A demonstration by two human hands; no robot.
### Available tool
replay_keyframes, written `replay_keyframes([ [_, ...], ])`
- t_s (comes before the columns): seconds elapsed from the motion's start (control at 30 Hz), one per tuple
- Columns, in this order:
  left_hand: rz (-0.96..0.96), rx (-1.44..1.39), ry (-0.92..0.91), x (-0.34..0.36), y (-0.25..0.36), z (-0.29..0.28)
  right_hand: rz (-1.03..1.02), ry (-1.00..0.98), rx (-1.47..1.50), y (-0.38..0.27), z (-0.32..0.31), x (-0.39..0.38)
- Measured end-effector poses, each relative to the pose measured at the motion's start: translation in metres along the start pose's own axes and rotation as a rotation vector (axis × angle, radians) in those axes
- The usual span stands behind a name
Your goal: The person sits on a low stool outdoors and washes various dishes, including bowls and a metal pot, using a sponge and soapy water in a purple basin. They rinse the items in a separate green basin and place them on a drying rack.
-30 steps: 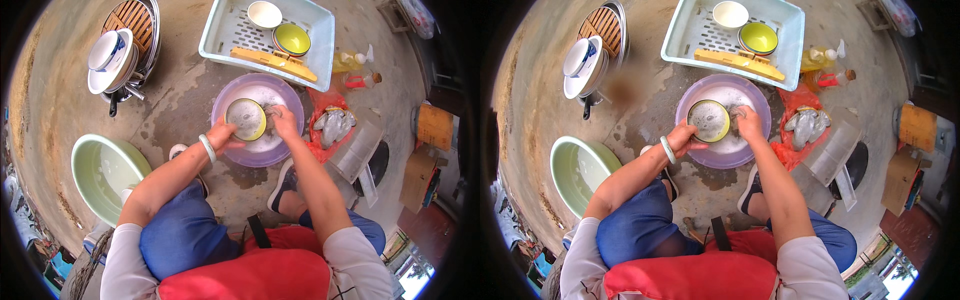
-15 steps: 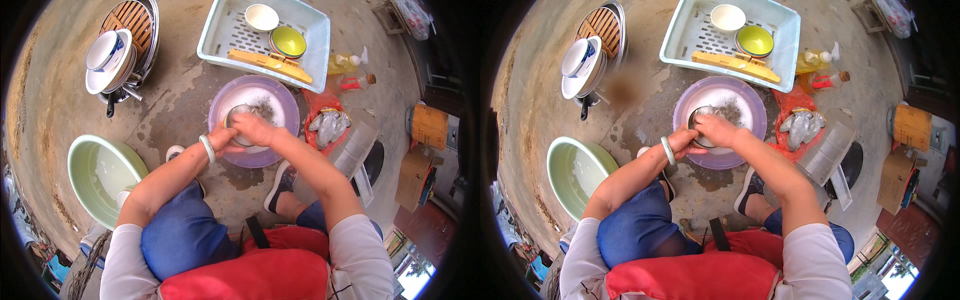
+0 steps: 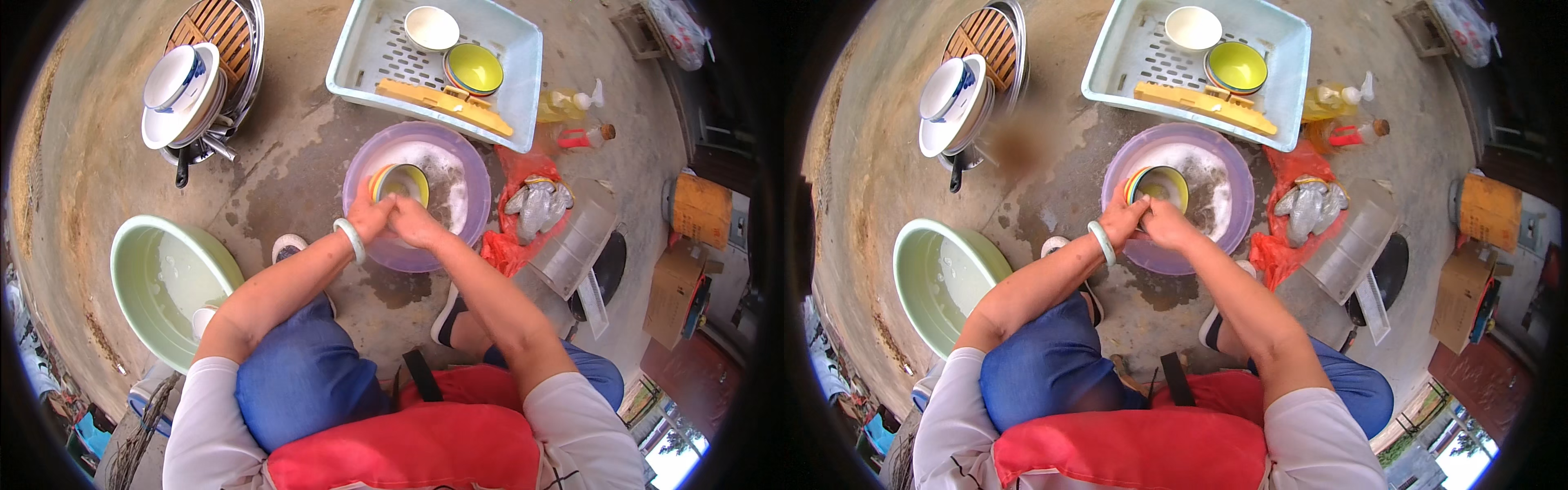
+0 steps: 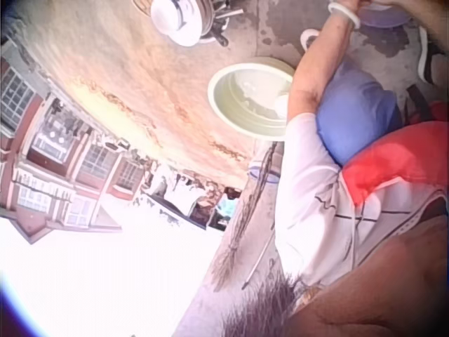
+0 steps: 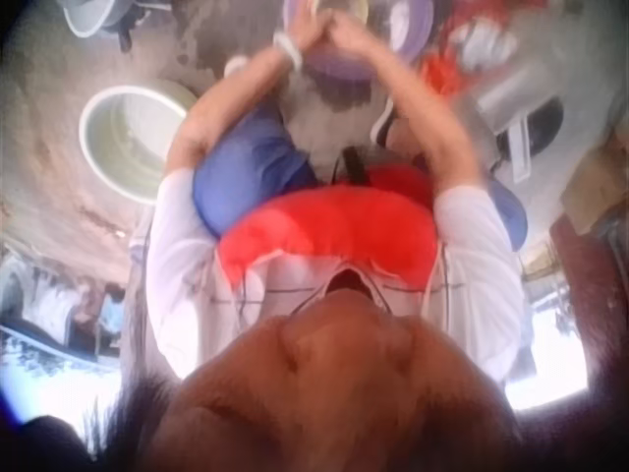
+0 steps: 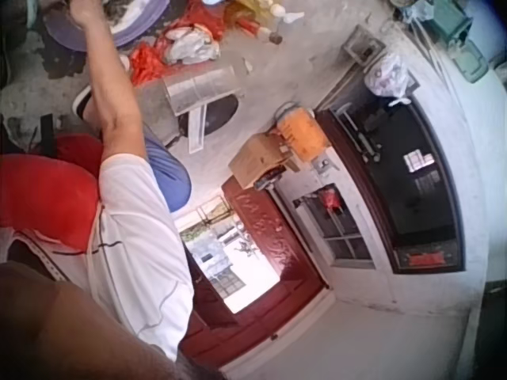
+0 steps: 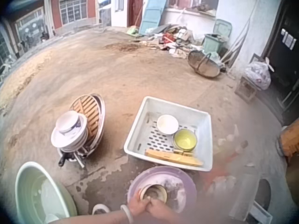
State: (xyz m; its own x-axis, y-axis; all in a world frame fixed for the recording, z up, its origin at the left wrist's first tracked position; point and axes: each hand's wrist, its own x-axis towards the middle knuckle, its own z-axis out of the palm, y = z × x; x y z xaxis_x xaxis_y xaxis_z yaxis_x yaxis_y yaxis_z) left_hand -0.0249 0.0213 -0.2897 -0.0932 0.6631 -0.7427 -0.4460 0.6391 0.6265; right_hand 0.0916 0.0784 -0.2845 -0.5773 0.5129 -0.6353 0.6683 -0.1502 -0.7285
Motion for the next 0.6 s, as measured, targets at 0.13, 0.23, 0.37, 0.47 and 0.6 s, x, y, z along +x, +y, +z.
replay_keyframes([
  [0.13,0.191,0.028,0.003,0.007,-0.009,-0.005,-0.155,0.077,0.101,-0.002,0.006,-0.007],
  [0.23,0.402,0.163,0.088,0.030,-0.039,-0.020,-0.288,0.139,-0.046,-0.005,0.010,-0.016],
  [0.37,0.026,-0.027,-0.037,-0.013,0.012,0.003,-0.376,-0.049,-0.874,-0.005,-0.031,-0.035],
  [0.47,-0.029,0.000,-0.042,-0.008,0.008,0.008,-0.594,-0.151,-1.288,0.002,-0.063,-0.015],
  [0.6,-0.196,-0.153,-0.177,0.001,0.029,0.008,-0.968,-0.203,-1.546,-0.023,-0.092,0.014],
])
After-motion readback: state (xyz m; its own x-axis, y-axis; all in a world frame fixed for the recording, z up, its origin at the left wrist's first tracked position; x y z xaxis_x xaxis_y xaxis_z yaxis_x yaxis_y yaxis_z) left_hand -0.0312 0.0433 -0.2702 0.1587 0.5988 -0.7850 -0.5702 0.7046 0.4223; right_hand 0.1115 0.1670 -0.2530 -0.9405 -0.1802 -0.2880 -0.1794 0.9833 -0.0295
